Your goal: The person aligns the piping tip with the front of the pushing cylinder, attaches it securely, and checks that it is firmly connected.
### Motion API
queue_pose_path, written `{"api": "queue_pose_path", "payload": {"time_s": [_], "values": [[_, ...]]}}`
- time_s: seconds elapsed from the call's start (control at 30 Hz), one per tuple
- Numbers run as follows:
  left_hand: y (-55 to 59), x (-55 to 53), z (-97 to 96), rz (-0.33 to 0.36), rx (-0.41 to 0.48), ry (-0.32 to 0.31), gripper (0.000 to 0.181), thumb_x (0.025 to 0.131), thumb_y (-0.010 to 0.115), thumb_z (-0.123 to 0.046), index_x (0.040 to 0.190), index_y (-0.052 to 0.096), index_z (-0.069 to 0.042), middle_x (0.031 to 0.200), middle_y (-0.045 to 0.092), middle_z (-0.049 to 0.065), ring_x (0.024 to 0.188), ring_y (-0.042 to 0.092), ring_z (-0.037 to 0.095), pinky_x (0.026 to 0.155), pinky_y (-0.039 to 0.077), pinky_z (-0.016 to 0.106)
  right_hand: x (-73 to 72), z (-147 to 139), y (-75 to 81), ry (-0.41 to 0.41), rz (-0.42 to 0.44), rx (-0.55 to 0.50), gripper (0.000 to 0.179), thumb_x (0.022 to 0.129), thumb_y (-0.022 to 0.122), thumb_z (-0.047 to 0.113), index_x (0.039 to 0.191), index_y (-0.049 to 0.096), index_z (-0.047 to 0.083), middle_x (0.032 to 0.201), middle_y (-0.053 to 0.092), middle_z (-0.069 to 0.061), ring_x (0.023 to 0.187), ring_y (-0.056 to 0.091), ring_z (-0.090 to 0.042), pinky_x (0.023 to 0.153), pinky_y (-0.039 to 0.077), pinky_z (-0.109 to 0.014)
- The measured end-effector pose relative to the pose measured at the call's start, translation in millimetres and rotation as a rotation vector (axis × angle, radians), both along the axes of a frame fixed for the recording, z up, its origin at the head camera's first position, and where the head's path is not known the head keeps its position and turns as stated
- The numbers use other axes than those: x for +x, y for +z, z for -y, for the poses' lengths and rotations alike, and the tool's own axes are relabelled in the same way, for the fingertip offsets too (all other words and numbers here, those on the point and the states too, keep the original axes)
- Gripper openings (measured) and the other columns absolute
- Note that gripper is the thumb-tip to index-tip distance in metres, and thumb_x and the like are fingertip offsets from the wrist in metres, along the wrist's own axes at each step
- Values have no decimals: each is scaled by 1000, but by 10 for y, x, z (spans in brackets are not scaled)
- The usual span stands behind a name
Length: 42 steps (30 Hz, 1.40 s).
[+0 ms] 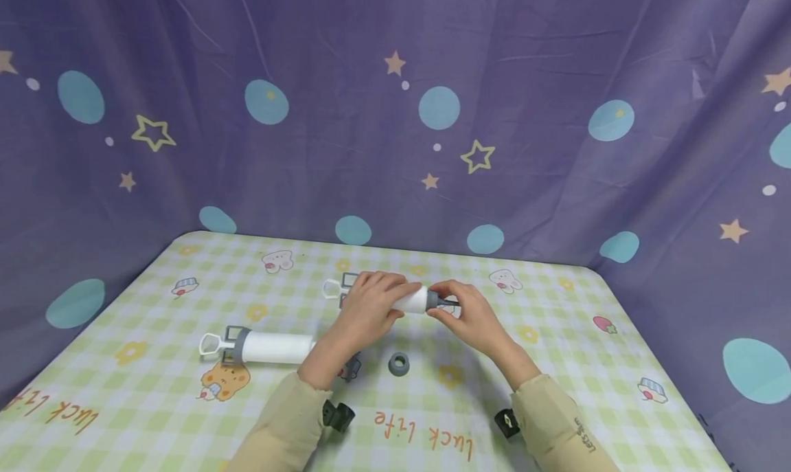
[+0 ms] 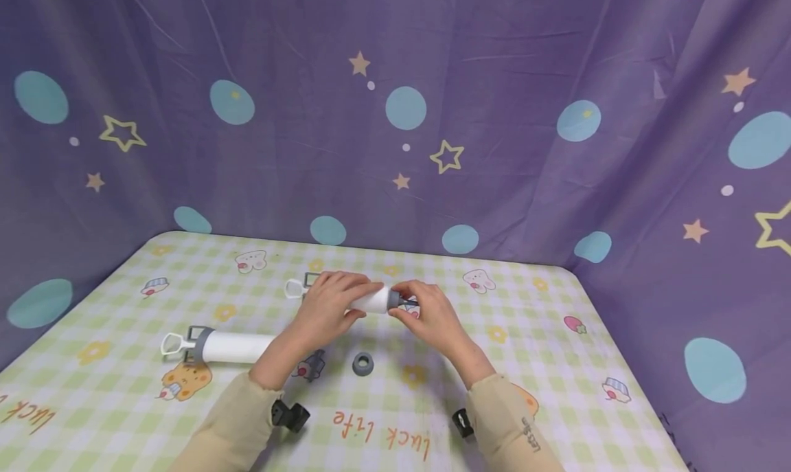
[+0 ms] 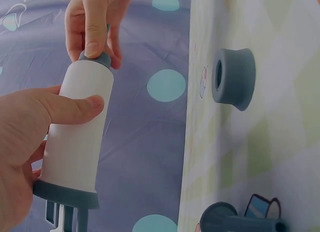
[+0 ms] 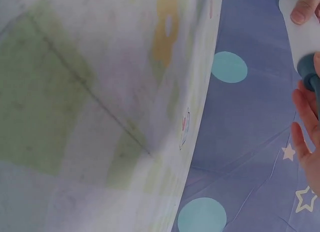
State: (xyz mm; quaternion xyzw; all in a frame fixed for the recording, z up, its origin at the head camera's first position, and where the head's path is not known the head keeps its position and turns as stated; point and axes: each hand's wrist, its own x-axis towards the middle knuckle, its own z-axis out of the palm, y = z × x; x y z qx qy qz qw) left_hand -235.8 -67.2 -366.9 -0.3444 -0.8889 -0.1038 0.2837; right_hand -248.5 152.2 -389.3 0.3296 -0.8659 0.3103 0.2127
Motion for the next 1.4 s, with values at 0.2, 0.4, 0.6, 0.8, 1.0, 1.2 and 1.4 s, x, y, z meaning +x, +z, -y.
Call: {"api": "queue_pose_path", "payload": {"time_s": [0.2, 0.4, 0.6, 0.8, 1.0, 1.2, 1.4], "values": [[20, -22, 4, 52, 25, -3, 56, 69, 78, -18, 122, 58, -24, 113, 60, -1, 104, 55, 19, 88, 40, 39, 1, 10, -3, 0, -75, -16, 41, 74, 75, 26, 110, 59, 14, 97, 63, 3, 87, 58, -13, 77, 43, -33], [19, -32, 10, 64, 23, -12, 57, 70, 78, -18, 122, 57, -25, 113, 60, -1, 104, 55, 19, 88, 40, 39, -5, 18, 6, 8, -135, -19, 40, 71, 77, 22, 106, 60, 13, 93, 63, 3, 85, 58, -13, 78, 43, -32], [4, -20, 7, 28, 7, -2, 57, 70, 78, -19, 122, 57, -26, 112, 60, -2, 103, 55, 18, 87, 40, 38, -5, 21, 18, 13, -137, -14, 36, 71, 76, 22, 102, 60, 11, 91, 65, 1, 83, 58, -13, 79, 44, -34], [-11, -8, -10, 13, -1, 16, 55, 70, 78, -19, 121, 58, -26, 112, 61, -1, 103, 55, 18, 86, 41, 38, -1, 30, 43, 38, -59, -31, 33, 73, 74, 19, 100, 59, 9, 93, 66, -2, 84, 63, -15, 73, 50, -30], [-15, -30, -14, 15, -6, 18, 55, 69, 78, -18, 120, 59, -26, 111, 61, -1, 102, 56, 19, 86, 41, 38, -11, 33, 50, 32, 67, -61, 30, 75, 73, 17, 102, 60, 10, 96, 66, -3, 88, 64, -17, 72, 53, -29], [-36, -73, -14, 44, -25, 21, 54, 69, 78, -18, 120, 59, -26, 112, 61, -1, 102, 56, 19, 87, 41, 38, -36, 34, 35, 8, 152, -52, 31, 76, 73, 20, 104, 61, 12, 98, 66, -2, 90, 65, -16, 76, 52, -25], [-74, -135, -23, 97, -63, 40, 55, 72, 76, -21, 123, 56, -27, 113, 60, -2, 103, 55, 18, 88, 40, 38, -93, 20, -11, 2, 158, -45, 30, 77, 73, 19, 104, 62, 11, 98, 64, -1, 91, 64, -18, 80, 51, -29]]}}
